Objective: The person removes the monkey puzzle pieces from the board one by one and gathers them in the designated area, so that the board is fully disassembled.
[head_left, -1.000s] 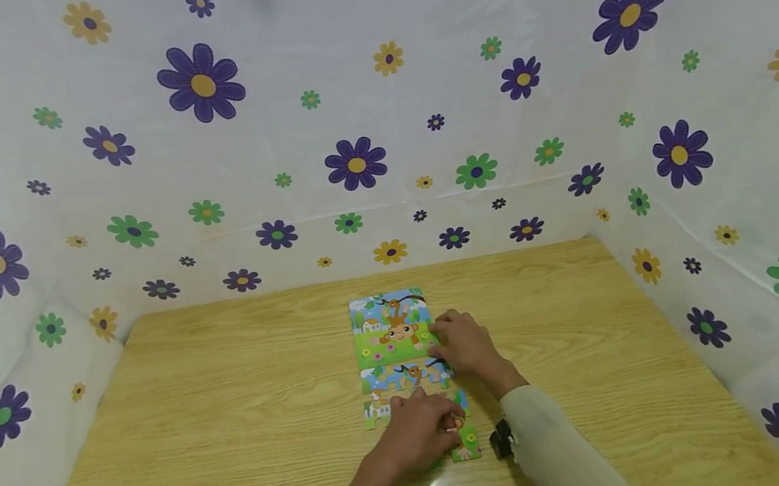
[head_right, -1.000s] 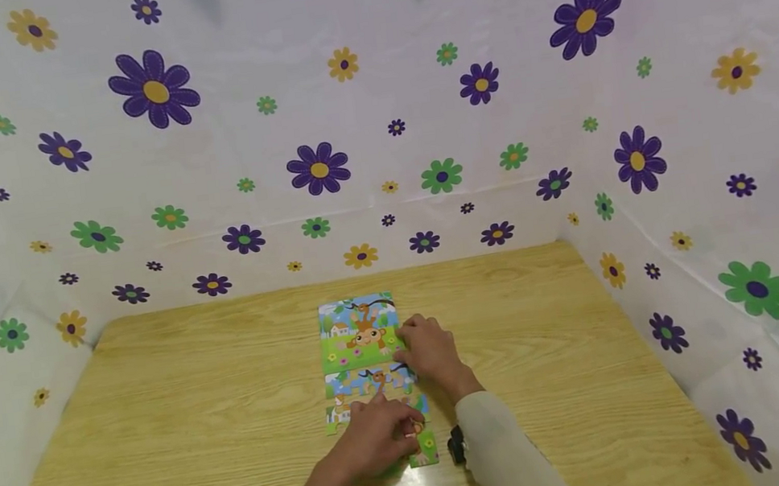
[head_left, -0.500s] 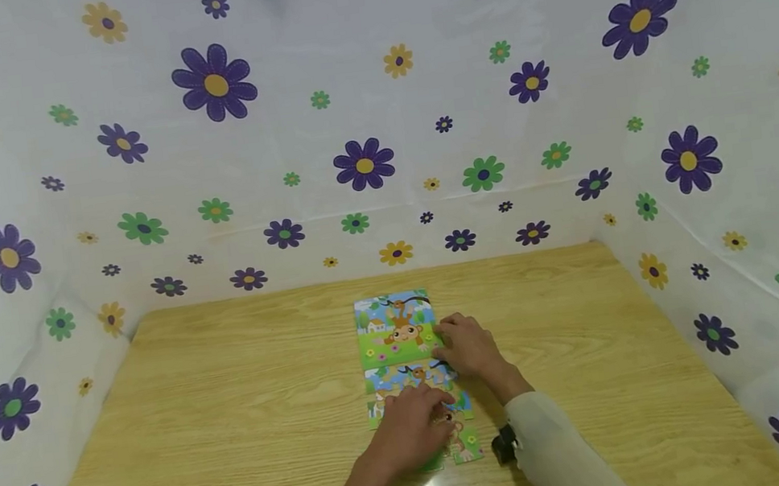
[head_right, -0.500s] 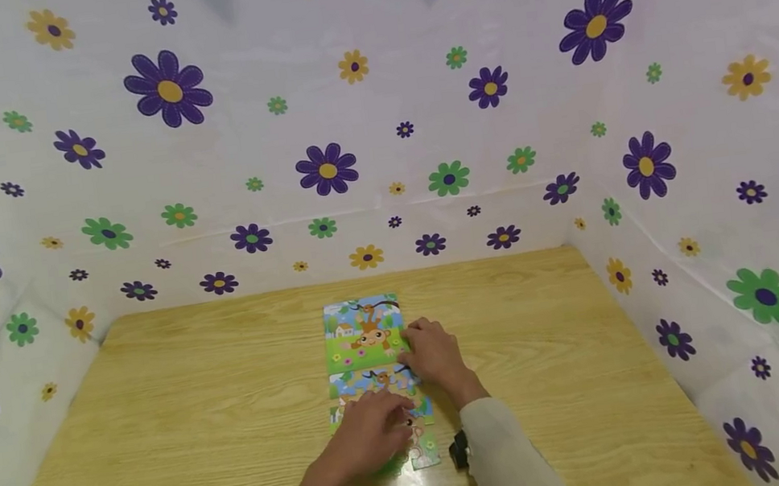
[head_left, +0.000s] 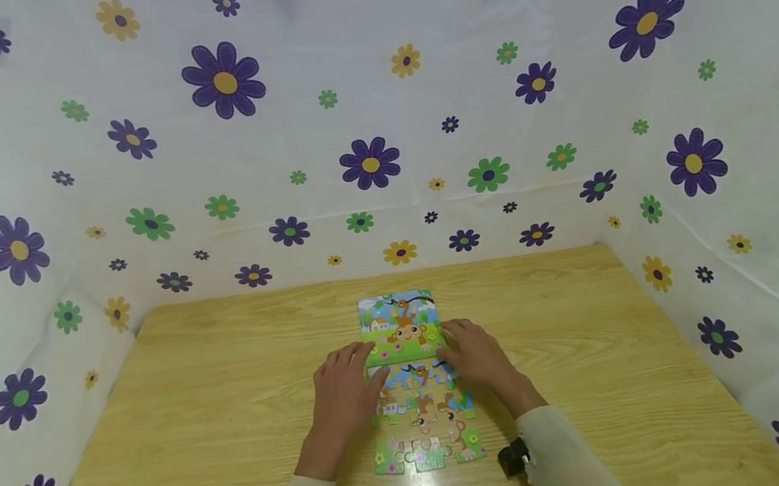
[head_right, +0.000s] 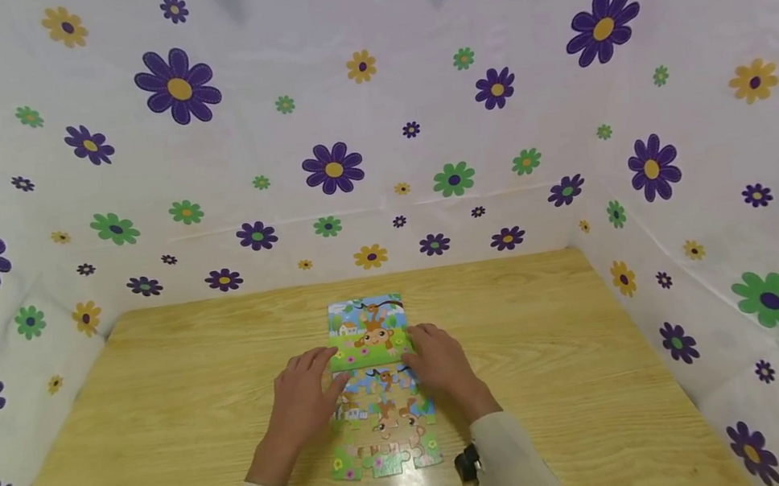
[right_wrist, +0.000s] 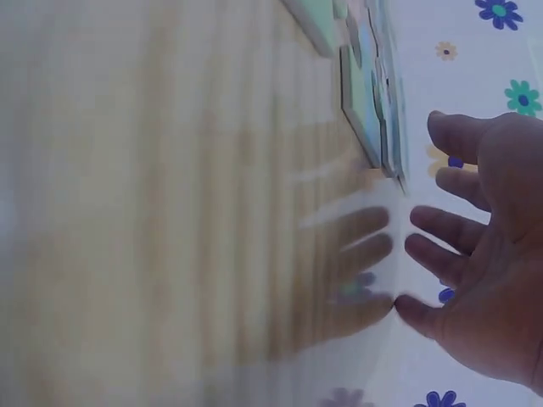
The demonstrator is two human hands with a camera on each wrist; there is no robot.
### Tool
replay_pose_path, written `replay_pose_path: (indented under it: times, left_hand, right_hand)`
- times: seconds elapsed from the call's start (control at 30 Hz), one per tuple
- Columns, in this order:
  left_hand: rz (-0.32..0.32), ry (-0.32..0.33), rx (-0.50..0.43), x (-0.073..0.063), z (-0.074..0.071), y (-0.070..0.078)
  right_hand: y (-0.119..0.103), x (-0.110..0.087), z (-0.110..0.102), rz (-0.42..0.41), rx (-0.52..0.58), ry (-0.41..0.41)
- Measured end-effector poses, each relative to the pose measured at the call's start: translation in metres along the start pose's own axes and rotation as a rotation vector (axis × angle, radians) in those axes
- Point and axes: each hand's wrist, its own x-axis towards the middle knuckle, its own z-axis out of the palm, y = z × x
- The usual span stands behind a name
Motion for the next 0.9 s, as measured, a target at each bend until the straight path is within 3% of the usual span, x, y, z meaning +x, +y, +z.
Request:
replay_pose_path:
  times: [0.2, 0.47, 0.6, 0.9]
  left_hand:
    - [-0.109, -0.034, 0.027, 0.008, -0.008, -0.017]
    - [-0.210, -0.041, 0.063, 0.019, -0.006, -0.038]
    - [-0.225, -0.062, 0.080, 0.024, -0.006, -0.043]
    - [-0.232, -0.072, 0.068, 0.025, 0.003, -0.046]
  right_hand:
    - [0.001, -0.008, -0.003, 0.036, -0.105, 0.014]
    - [0.001, -0.009, -0.003, 0.057, -0.297, 0.040]
    - [0.001, -0.010, -0.007, 0.072, -0.343, 0.045]
    - [0.003, -0.013, -0.007, 0.083, -0.304, 0.065]
